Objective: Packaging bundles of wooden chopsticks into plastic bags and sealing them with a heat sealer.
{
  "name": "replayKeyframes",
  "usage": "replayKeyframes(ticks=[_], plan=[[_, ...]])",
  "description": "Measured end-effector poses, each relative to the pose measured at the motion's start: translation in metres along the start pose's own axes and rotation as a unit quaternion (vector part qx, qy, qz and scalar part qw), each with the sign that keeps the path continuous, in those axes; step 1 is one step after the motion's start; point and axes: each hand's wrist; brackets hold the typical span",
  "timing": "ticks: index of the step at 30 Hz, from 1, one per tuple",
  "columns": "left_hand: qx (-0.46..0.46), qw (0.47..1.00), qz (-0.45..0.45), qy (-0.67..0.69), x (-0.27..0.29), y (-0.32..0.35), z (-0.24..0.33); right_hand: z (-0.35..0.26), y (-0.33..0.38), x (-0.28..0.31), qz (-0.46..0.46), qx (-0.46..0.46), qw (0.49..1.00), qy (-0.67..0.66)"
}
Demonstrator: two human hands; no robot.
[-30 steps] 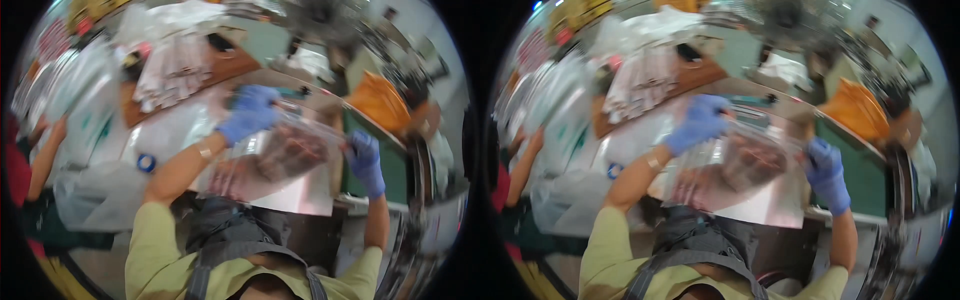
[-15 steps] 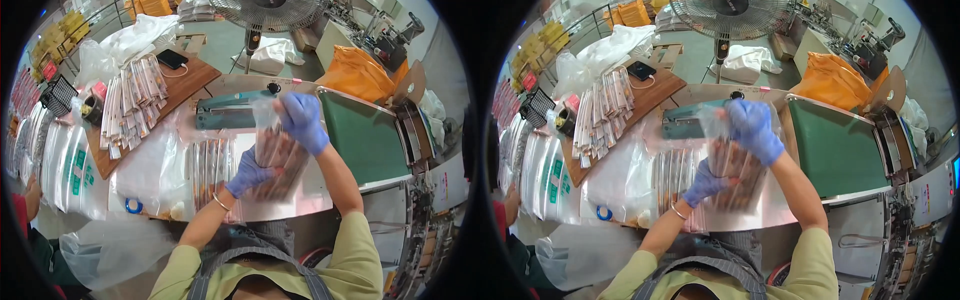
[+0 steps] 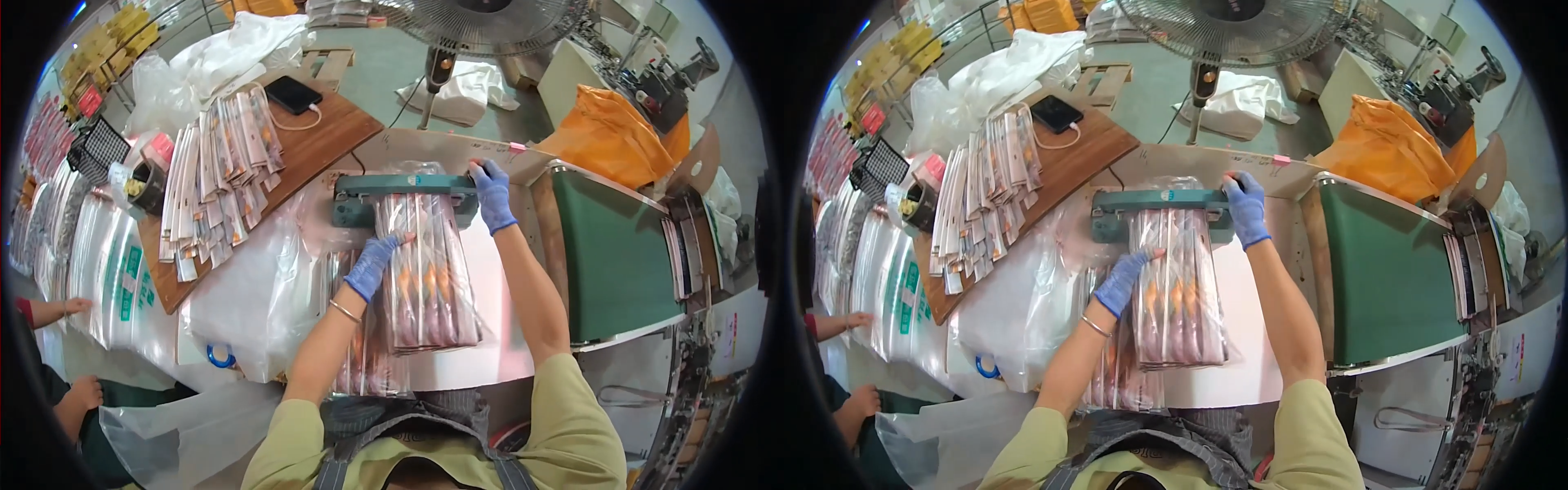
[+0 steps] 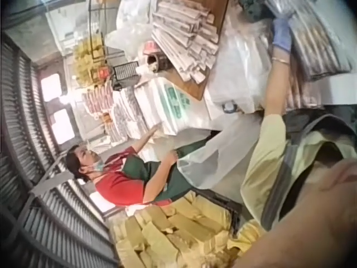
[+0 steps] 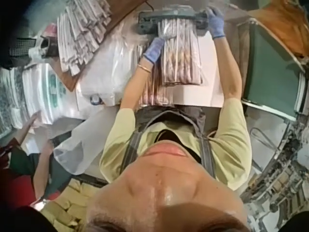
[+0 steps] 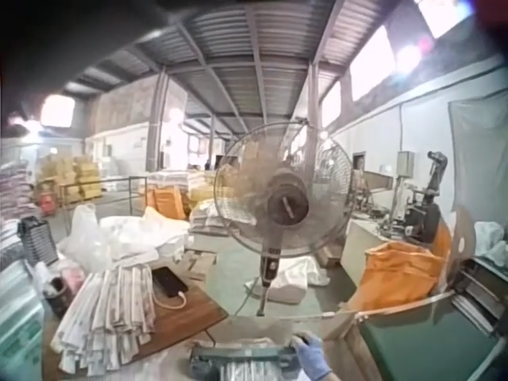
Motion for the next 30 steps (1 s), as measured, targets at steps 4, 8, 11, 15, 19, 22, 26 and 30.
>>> replayKeyframes(ticks=[4,8,11,15,19,22,26,30], plan=[[0.001,0.996,0.037,-0.08,0.023,0.003,-0.002,0.021,0.017,-0.011,0.042,-0.037,0.996,-0.075],[-0.006,0.992,0.043,-0.119,0.018,0.025,0.014,0.029,0.02,-0.009,0.05,-0.023,0.997,-0.062],[0.003,0.999,-0.006,-0.032,0.021,0.021,0.003,0.033,0.025,-0.01,0.052,-0.025,0.993,-0.099],[-0.022,0.998,0.036,-0.041,0.028,0.006,-0.013,0.024,0.045,-0.013,0.055,-0.029,0.993,-0.1],[0.019,0.999,-0.03,-0.014,0.069,0.027,-0.002,0.058,0.156,0.002,-0.046,-0.188,0.971,-0.142],[0.11,0.956,-0.152,0.227,0.096,0.096,0.02,0.087,0.275,-0.001,-0.14,-0.343,0.88,-0.297],[-0.042,0.999,-0.015,0.012,0.135,0.169,-0.007,0.012,0.335,0.058,-0.202,-0.205,0.956,0.058],[-0.209,0.876,0.189,-0.391,0.092,0.211,-0.135,0.007,0.354,0.185,-0.177,-0.579,0.744,-0.282]])
Point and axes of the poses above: each hand's wrist, its own y-axis away from the middle knuckle, its own x-axis out of the back of the hand, z = x × y, and after that the axes turned 15 degrees about z, right-handed
